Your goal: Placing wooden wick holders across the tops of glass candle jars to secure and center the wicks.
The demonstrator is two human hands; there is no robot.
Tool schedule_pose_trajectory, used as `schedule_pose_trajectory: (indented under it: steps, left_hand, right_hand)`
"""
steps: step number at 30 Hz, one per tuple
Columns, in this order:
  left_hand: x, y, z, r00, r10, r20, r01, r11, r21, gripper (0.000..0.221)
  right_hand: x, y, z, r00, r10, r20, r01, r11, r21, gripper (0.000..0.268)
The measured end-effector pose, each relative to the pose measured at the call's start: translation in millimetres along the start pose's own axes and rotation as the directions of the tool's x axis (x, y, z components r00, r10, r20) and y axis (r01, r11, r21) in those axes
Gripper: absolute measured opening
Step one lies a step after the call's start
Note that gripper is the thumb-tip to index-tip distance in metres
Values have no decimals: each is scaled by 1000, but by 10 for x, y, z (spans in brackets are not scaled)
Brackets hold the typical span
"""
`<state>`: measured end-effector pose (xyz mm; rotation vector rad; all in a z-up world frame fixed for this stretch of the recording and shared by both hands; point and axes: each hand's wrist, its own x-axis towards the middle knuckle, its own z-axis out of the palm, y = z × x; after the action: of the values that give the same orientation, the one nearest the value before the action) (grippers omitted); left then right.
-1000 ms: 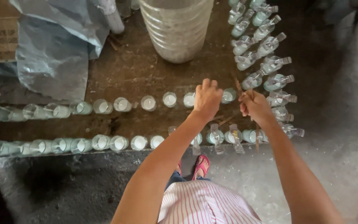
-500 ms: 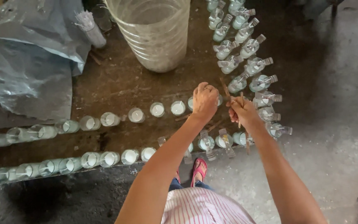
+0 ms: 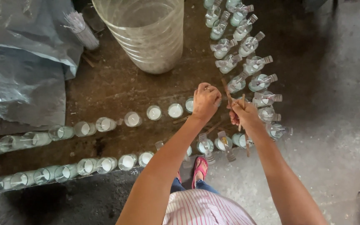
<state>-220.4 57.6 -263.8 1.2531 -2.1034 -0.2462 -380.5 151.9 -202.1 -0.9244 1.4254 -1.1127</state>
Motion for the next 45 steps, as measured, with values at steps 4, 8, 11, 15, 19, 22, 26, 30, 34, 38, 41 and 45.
schedule_pose_trajectory:
  steps: [4,8,11,15,19,22,26,30,34,38,41,45]
  left_hand:
    - [-4,-37,52,998,18,-54,-17,1000,26,13]
    - [42,-4,17,997,9,-74,-5,998,56,11]
    - [62,63,-71,997,-3,-82,8,998,65,12]
    - [25,-8,24,998,17,-60,-14,998,58,18]
    - [1,-47,83,999,26,-26,-24,997,75,17]
    - [-15,-94,151,994,72,-81,-64,993,99,16]
    - [-53,-210,334,989,86,-117,-74,991,107,18]
    - [-102,-304,473,987,47,-156,-40,998,47,14]
    - [-47,-183,227,979,60,-196,-49,997,61,17]
    - [-45,-184,216,979,42,-200,-36,999,30,16]
    - [-62,-174,200,979,28,-202,-24,999,21,16]
    - [-94,-142,167,986,-23,-163,30,999,39,15]
  right_hand:
    - [35,45,66,999,37,0,-37,999,-34,18]
    - [115,105,195,994,103,-20,-103,995,18,18]
    - [159,145,252,990,140,-37,-137,989,59,19]
    - [186,173,227,983,171,-69,-166,984,69,18]
    - [161,94,239,983,169,-68,-166,985,47,20]
    - [187,150,230,984,167,-62,-164,985,49,22]
    - [180,131,236,984,164,-68,-161,986,38,22]
    - [143,37,297,980,180,-80,-178,983,37,19]
    - [125,12,358,983,175,-59,-174,985,21,23]
    - [119,51,393,978,192,-84,-189,981,40,17]
    - [109,-8,425,975,210,-73,-205,976,69,17]
    - [235,144,366,966,252,-54,-243,961,133,17]
